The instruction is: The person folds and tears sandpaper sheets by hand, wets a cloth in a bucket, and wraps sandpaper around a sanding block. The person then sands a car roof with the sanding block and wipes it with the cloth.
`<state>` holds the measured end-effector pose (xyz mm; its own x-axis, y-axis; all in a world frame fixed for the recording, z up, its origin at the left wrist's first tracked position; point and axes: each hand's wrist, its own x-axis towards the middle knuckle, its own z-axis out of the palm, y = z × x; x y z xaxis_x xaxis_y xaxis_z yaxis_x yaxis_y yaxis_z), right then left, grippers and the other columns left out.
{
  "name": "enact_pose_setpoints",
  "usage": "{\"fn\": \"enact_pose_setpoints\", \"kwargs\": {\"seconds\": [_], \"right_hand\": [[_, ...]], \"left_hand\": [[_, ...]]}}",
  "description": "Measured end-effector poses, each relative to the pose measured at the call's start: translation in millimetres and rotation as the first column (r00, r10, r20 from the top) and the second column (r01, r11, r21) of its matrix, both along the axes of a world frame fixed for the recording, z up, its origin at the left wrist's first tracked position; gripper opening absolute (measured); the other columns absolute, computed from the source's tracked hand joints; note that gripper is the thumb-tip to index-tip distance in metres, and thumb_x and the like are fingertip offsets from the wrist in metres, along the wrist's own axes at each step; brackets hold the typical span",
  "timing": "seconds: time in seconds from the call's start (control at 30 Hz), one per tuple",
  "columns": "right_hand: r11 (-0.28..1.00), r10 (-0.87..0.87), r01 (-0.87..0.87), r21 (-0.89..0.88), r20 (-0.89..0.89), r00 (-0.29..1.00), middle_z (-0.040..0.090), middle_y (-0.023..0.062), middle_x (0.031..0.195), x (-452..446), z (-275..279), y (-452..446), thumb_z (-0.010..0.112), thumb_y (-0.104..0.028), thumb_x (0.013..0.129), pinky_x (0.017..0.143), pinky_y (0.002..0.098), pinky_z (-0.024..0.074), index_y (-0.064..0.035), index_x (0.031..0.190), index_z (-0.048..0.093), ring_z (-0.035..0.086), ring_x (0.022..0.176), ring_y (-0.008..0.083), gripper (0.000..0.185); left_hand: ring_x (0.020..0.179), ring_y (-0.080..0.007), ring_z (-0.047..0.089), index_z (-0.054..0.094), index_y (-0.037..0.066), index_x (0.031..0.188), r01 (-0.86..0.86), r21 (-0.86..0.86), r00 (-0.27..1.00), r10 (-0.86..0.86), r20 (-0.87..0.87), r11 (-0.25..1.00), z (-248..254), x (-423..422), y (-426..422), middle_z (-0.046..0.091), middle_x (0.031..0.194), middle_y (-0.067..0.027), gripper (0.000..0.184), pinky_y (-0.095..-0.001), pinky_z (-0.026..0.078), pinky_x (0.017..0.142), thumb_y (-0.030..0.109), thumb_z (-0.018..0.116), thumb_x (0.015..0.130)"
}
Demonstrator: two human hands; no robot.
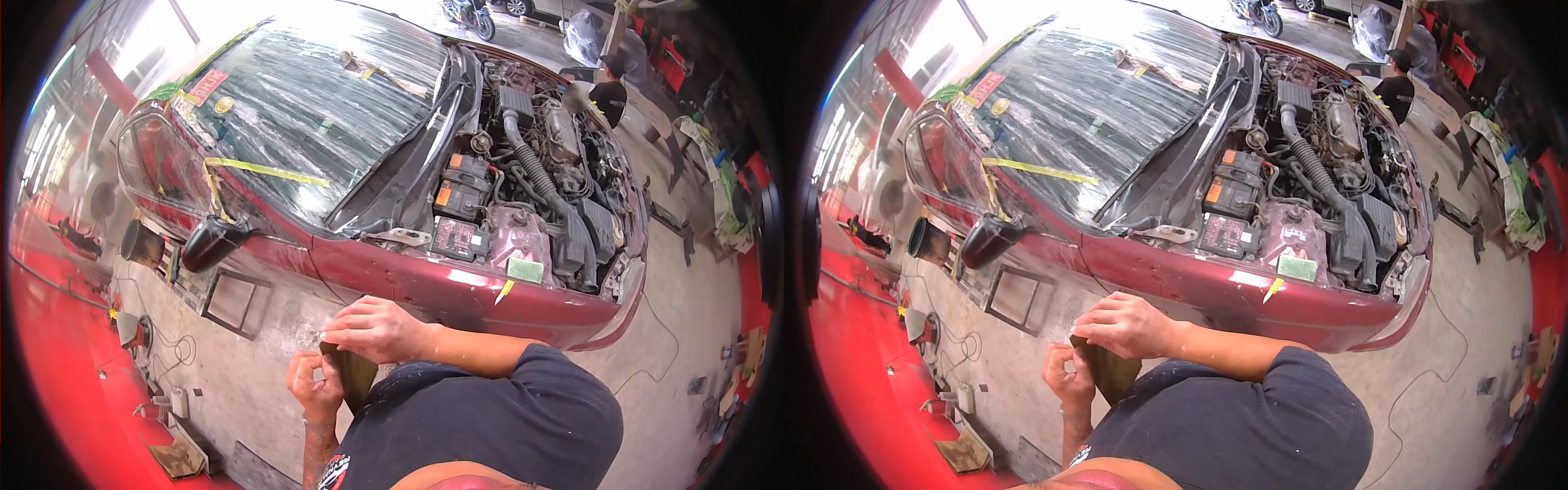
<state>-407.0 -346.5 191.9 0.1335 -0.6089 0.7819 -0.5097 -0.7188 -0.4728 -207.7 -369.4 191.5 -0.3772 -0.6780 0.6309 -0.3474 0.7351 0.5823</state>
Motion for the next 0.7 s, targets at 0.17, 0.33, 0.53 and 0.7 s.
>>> {"fn": "enact_pose_setpoints", "kwargs": {"seconds": [0.17,0.33,0.53,0.7], "right_hand": [[0.997,-0.073,0.073,-0.019,-0.013,0.997,0.066,0.0046,0.104,7.9,3.9,6.0,0.073,-0.014,0.080,0.080,0.0354,0.0498,-0.0112,0.105,0.067,0.063,0.100,0.0227,0.026],[0.992,0.003,-0.006,0.126,0.023,1.000,0.067,0.0027,0.102,8.4,-7.0,6.5,0.074,-0.012,0.080,0.085,0.0350,0.0482,-0.0109,0.097,0.065,0.063,0.103,0.0213,0.020],[0.989,0.045,-0.050,0.138,0.040,0.998,0.068,-0.0015,0.103,-4.7,-1.5,-0.9,0.074,-0.009,0.080,0.092,0.0376,0.0457,-0.0117,0.092,0.063,0.062,0.107,0.0205,0.016],[0.991,0.101,-0.098,0.088,-0.033,0.994,0.067,-0.0046,0.104,-4.2,-7.4,-2.3,0.073,-0.010,0.079,0.097,0.0402,0.0433,-0.0146,0.092,0.064,0.060,0.112,0.0210,0.017]], "left_hand": [[0.066,-0.0287,0.055,0.051,0.003,0.073,-0.089,0.004,0.996,0.089,-0.025,0.996,2.4,-1.6,0.0,0.055,0.072,-0.0115,0.013,-0.0376,0.045,0.059,-0.004,0.061,0.076],[0.066,-0.0285,0.056,0.057,0.003,0.078,-0.116,-0.030,0.992,0.114,-0.048,0.993,10.1,-9.7,2.7,0.054,0.072,-0.0102,0.010,-0.0370,0.046,0.063,-0.005,0.060,0.075],[0.082,-0.0278,0.064,0.071,0.007,0.101,0.160,0.056,0.978,-0.166,0.130,0.986,18.4,6.6,-3.4,0.068,0.093,-0.0106,0.023,-0.0373,0.050,0.072,-0.001,0.073,0.079],[0.106,-0.0269,0.061,0.071,0.015,0.098,0.172,-0.043,0.945,-0.153,0.290,0.984,49.1,8.1,-12.4,0.067,0.108,-0.0059,0.024,-0.0433,0.046,0.090,0.007,0.078,0.076]]}}
